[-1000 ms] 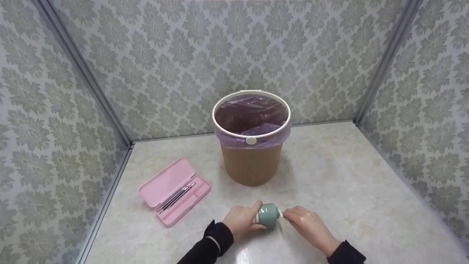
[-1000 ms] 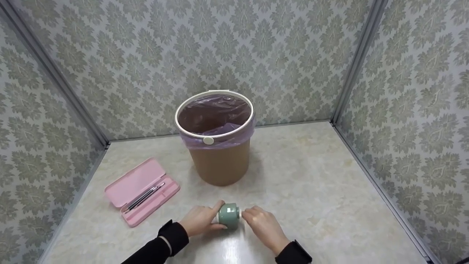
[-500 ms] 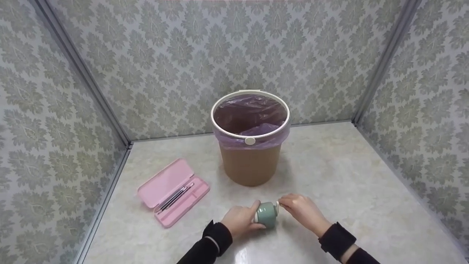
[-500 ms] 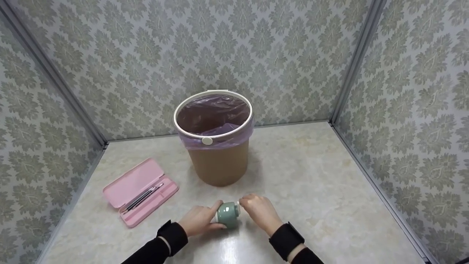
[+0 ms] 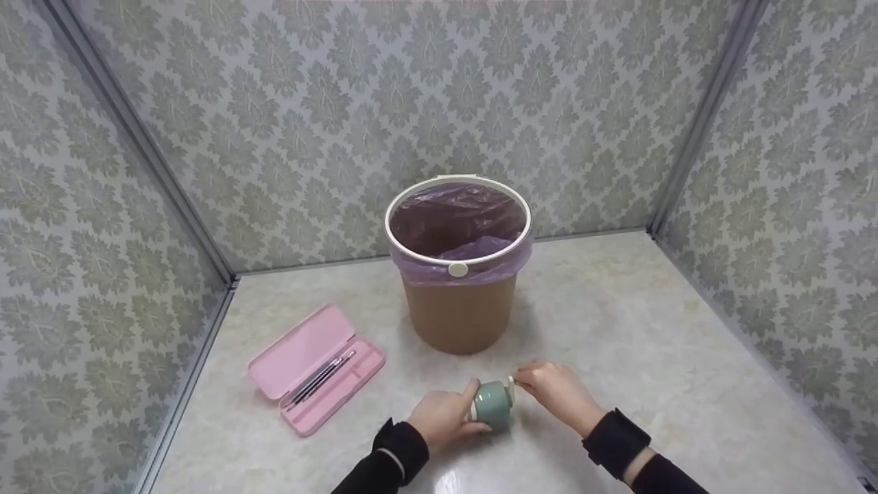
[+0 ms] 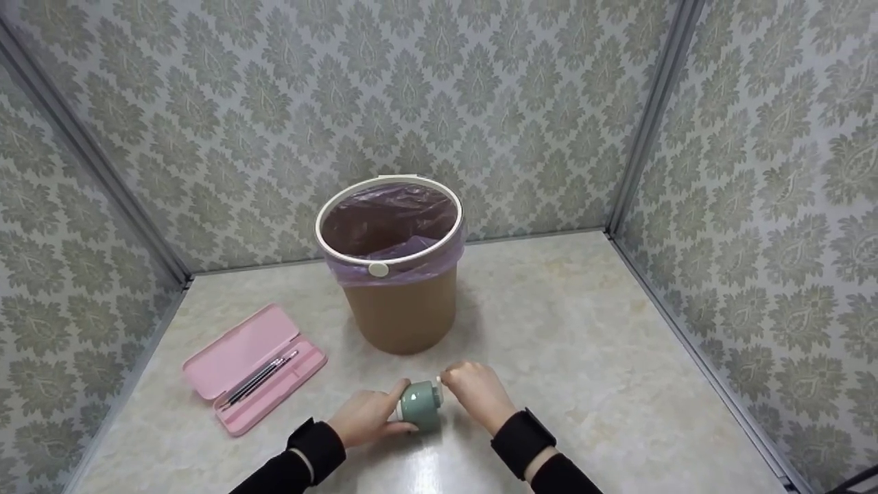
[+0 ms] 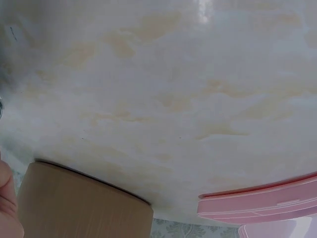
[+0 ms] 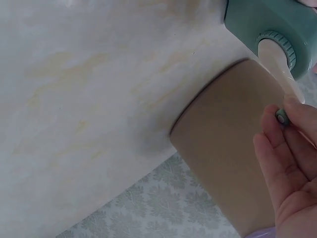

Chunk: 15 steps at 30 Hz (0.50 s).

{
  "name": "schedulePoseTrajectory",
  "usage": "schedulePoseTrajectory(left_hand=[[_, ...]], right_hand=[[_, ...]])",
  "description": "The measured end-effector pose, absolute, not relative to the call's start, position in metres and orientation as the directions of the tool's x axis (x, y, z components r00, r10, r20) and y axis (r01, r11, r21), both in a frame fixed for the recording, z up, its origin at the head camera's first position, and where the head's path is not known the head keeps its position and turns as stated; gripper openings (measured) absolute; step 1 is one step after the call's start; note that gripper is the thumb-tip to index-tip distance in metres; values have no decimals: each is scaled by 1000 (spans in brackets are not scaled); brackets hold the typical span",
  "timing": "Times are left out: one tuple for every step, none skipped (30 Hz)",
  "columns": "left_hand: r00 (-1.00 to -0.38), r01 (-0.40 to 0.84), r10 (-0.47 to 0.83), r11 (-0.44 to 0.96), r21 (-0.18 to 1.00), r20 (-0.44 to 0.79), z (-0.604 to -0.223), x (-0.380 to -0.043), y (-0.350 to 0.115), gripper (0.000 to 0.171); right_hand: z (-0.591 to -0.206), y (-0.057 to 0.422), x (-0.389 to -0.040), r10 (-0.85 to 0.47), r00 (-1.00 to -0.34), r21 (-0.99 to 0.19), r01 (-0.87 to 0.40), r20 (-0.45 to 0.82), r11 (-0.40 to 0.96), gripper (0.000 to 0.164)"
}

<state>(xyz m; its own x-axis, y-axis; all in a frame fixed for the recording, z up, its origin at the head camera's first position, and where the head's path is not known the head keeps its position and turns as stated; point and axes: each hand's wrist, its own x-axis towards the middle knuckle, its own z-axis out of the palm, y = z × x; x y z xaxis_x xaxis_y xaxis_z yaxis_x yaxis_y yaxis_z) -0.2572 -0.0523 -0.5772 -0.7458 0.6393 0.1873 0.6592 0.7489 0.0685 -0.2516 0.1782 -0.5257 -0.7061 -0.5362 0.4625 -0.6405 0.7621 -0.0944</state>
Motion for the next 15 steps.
schedulePoseTrajectory(left_hand=[[-748,657,638,751,68,185,-577,-257,-53,80],[-749,656,637,752,66,182,-577,-257,-53,80],[-749,655,636,754,61,183,-577,-257,-53,79],[-745,657,639,753,46,192,-578,-258,-53,79],[-742,658,640,753,31,200,-578,-257,-53,78],[-738,659,642,752,18,209,-578,-257,-52,77],[-731,662,646,749,1,220,-579,-257,-52,77],[-725,666,650,746,-10,228,-580,-257,-51,76],[-719,670,654,742,-18,236,-581,-256,-50,76],[-714,673,658,739,-23,241,-581,-256,-50,76],[-715,672,657,740,-20,240,-582,-256,-49,76],[-716,671,655,741,-21,241,-582,-256,-49,76],[-719,667,651,744,-19,243,-582,-256,-50,76],[-723,663,647,748,-20,244,-582,-257,-50,76],[-725,660,643,751,-22,247,-581,-257,-51,77]], right_hand=[[-526,177,-253,-533,-713,-98,-636,455,766,5],[-526,175,-254,-530,-721,-100,-629,445,771,4],[-527,173,-256,-530,-726,-91,-623,439,777,3],[-529,172,-258,-532,-727,-76,-618,435,783,4],[-531,170,-261,-534,-728,-61,-613,429,787,6],[-533,169,-263,-537,-728,-44,-609,425,792,9],[-536,168,-265,-542,-727,-25,-607,421,794,12],[-539,167,-268,-549,-727,-5,-605,412,796,14],[-542,166,-270,-557,-726,10,-605,403,796,16],[-545,166,-272,-564,-726,13,-609,394,793,17],[-548,166,-273,-570,-725,10,-615,387,788,18],[-550,165,-275,-577,-721,8,-622,384,783,18],[-552,165,-276,-580,-719,1,-627,383,779,18],[-553,164,-277,-579,-719,-10,-631,385,776,18],[-554,164,-279,-576,-716,-22,-634,394,773,18]])
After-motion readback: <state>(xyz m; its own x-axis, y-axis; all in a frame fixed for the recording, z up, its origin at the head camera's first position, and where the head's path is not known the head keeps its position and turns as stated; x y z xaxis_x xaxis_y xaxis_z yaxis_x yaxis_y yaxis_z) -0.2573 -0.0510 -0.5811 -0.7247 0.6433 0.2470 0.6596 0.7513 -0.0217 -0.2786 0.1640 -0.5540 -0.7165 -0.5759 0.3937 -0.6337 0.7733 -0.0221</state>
